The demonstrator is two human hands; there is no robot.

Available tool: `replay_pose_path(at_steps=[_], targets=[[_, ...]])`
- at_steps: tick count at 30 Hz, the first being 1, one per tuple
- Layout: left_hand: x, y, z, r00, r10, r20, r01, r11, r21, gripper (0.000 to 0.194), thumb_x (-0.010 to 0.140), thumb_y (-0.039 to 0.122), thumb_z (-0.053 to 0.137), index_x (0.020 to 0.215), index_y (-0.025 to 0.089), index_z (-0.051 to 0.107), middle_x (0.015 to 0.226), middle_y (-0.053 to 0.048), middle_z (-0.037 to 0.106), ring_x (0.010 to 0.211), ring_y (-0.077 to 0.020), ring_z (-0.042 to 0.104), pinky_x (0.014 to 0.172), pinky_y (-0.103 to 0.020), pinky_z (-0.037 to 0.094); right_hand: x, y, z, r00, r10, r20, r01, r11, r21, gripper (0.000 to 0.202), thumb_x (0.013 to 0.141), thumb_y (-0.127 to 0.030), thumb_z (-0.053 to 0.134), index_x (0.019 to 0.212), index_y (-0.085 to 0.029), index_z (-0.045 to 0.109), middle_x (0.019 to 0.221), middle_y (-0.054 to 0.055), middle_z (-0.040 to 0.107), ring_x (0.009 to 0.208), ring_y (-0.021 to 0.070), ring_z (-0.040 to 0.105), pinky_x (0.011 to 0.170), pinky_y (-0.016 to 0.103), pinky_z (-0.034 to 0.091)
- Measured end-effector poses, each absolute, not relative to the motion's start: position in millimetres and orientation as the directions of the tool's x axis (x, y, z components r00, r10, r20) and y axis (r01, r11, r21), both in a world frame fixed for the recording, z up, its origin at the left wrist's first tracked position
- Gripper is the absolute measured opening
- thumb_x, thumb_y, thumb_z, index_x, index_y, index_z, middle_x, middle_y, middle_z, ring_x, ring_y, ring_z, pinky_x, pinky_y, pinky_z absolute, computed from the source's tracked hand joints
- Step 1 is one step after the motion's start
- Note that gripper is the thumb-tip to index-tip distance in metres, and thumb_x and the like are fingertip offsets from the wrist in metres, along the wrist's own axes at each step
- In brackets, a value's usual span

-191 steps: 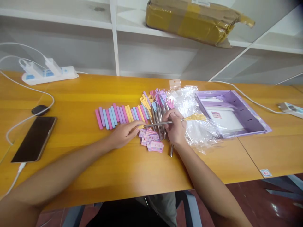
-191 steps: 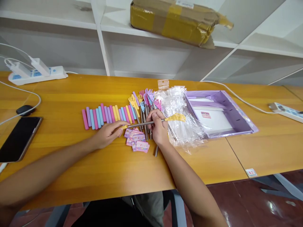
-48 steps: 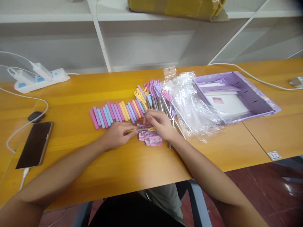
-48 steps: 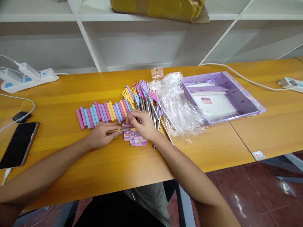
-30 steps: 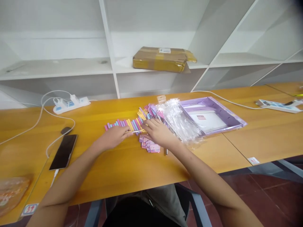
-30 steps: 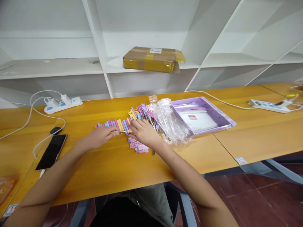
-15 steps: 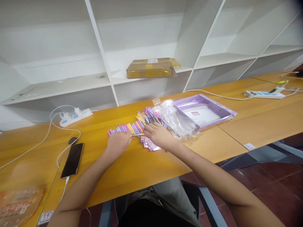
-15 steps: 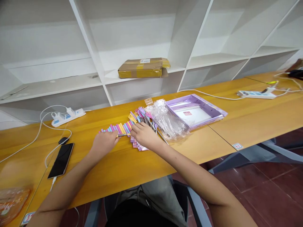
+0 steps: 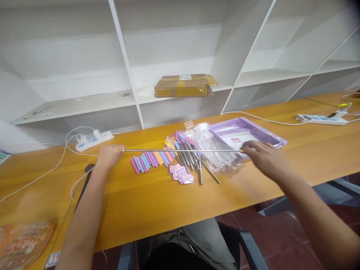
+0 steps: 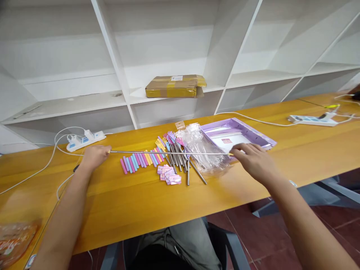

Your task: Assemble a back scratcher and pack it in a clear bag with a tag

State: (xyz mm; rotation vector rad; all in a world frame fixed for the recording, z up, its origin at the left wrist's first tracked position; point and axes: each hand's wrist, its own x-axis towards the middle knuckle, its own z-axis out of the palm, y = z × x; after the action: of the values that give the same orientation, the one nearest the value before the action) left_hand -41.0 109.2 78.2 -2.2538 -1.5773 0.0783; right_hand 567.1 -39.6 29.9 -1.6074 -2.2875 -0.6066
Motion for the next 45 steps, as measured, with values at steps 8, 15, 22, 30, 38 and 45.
replay_pose_path(at_steps=[8,15,22,30,38,45], targets=[[-26.2,109.2,68.5,0.46,0.886,0.058,0.846,-0.417,-0.333,0.028,0.094,0.013,0.045,0.087,0.017,0.073,0.084,-0.015,0.074,0.081,-0.0293,0.071,0.061,-0.034,0.024,611.5,-80.5,4.0,-0.176,0.922,0.346,0.983,0.182,0.014,0.028,0.106,-0.034,0.05,0.121,-0.027,0.072,0.124,0.022,0.074,0.114,0.0353,0.071,0.1,0.049,0.051],[-27.1,106.9,73.4,0.455,0.888,0.061,0.849,-0.412,-0.331,0.027,0.094,0.014,0.047,0.082,0.018,0.071,0.082,-0.013,0.074,0.081,-0.0299,0.07,0.061,-0.034,0.024,611.9,-92.3,-10.6,-0.1,0.917,0.385,0.992,0.121,-0.03,0.036,0.107,-0.047,0.048,0.126,-0.028,0.072,0.125,0.019,0.075,0.106,0.0387,0.074,0.092,0.051,0.056],[-24.2,102.1,78.5,0.473,0.875,0.103,0.85,-0.423,-0.313,0.024,0.094,0.015,0.05,0.082,0.017,0.07,0.082,-0.014,0.073,0.08,-0.0301,0.069,0.061,-0.033,0.024,617.2,-103.4,-9.5,-0.078,0.946,0.315,0.991,0.107,-0.076,0.031,0.103,-0.035,0.048,0.124,-0.03,0.071,0.128,0.02,0.074,0.104,0.0341,0.076,0.084,0.046,0.058],[-18.2,94.3,82.9,0.435,0.896,0.092,0.862,-0.384,-0.331,0.024,0.093,0.011,0.051,0.08,0.017,0.07,0.079,-0.013,0.073,0.076,-0.0296,0.069,0.059,-0.033,0.021,598.6,-98.8,-14.0,0.006,0.949,0.316,0.982,0.055,-0.183,0.038,0.108,-0.041,0.042,0.125,-0.024,0.07,0.12,0.013,0.078,0.098,0.0265,0.078,0.074,0.033,0.055],[27.1,60.1,78.9,0.452,0.892,0.012,0.855,-0.43,-0.289,0.026,0.098,0.012,0.048,0.1,0.014,0.074,0.085,-0.016,0.075,0.084,-0.0376,0.077,0.064,-0.038,0.046,491.1,-35.1,6.4,-0.292,0.882,0.37,0.95,0.313,0.002,0.038,0.096,-0.004,0.044,0.122,-0.017,0.069,0.109,0.012,0.075,0.094,0.0231,0.071,0.078,0.03,0.048],[72.0,27.3,51.0,0.36,0.923,-0.14,0.905,-0.381,-0.188,0.039,0.094,-0.001,0.042,0.113,0.012,0.073,0.094,-0.019,0.078,0.094,-0.0383,0.08,0.076,-0.045,0.06,302.9,11.9,24.0,-0.507,0.844,0.176,0.861,0.503,0.073,0.012,0.101,-0.009,0.056,0.105,-0.012,0.067,0.099,0.015,0.071,0.094,0.0261,0.066,0.087,0.036,0.045]])
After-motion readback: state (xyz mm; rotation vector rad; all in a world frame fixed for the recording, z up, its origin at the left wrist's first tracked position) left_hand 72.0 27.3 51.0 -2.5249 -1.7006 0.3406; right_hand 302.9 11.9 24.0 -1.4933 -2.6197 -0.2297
